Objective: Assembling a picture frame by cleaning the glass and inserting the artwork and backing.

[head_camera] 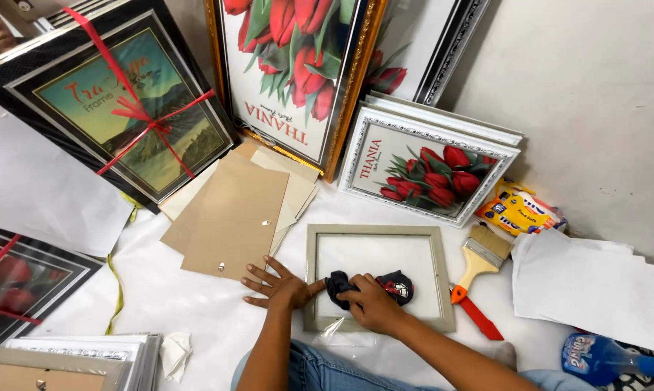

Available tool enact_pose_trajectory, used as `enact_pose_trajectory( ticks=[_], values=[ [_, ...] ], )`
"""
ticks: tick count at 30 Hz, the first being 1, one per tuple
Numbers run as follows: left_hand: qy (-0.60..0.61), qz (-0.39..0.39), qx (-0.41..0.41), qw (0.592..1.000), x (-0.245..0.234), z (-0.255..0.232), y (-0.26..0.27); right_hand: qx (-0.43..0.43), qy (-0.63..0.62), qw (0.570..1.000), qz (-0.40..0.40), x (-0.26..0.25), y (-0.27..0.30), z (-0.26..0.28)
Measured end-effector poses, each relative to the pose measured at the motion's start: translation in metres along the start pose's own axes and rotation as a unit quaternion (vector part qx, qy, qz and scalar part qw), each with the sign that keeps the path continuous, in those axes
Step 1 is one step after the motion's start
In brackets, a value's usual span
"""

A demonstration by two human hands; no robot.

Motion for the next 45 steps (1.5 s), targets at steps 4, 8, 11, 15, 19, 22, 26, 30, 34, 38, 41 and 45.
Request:
enact_pose_trajectory(
  ticks=[4, 8, 11, 15, 19, 22, 26, 30, 34, 38, 41, 45],
  values=[
    [-0.014, 0.005, 0.012, 1.0, 0.005, -0.002, -0.004, 0.068, -0.001, 0.997, 0.039, -0.018, 0.004, -0.024],
    [0.017, 0.008, 0.004, 1.0, -0.006, -0.004, 0.011, 0.06, 0.072, 0.995, -0.035, -0.047, 0.01, -0.067],
    [0.018, 0.01, 0.002, 1.0, -0.006, -0.004, 0.009, 0.032, 0.14, 0.988, -0.059, -0.058, 0.012, -0.096],
    [0.018, 0.016, -0.003, 1.0, -0.004, -0.003, 0.006, -0.013, 0.2, 0.976, -0.088, -0.069, 0.002, -0.097],
    [0.012, 0.013, -0.009, 1.0, -0.002, -0.003, 0.003, -0.04, 0.266, 0.956, -0.116, -0.062, -0.003, -0.104],
    [0.01, 0.011, -0.009, 1.0, -0.002, -0.004, 0.004, -0.025, 0.265, 0.956, -0.122, -0.062, -0.005, -0.11],
    [0.014, 0.015, -0.007, 1.0, -0.004, -0.004, 0.006, -0.011, 0.266, 0.956, -0.126, -0.066, -0.009, -0.104],
    [0.016, 0.015, -0.003, 1.0, -0.005, -0.003, 0.008, 0.019, 0.248, 0.961, -0.12, -0.068, -0.004, -0.09],
    [0.021, 0.012, 0.0, 1.0, -0.005, -0.003, 0.009, -0.007, 0.226, 0.971, -0.077, -0.06, 0.013, -0.072],
    [0.013, 0.019, -0.005, 1.0, -0.009, -0.005, 0.015, -0.018, 0.189, 0.981, -0.04, -0.044, 0.03, -0.061],
    [0.016, 0.024, -0.004, 1.0, -0.012, -0.006, 0.018, -0.101, 0.168, 0.981, -0.001, -0.041, 0.034, -0.035],
    [0.023, 0.03, -0.007, 0.999, -0.01, -0.005, 0.013, -0.065, 0.16, 0.985, 0.012, -0.051, 0.012, -0.034]
  ],
)
Point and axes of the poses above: each hand's wrist, its own y-axis away from the middle knuckle, its own x-axis out of the palm, z = x × y, the point moved 9 cm from there along -y, towards the middle knuckle, and after that the axes turned 10 degrees about -z, right-handed, at the moved point
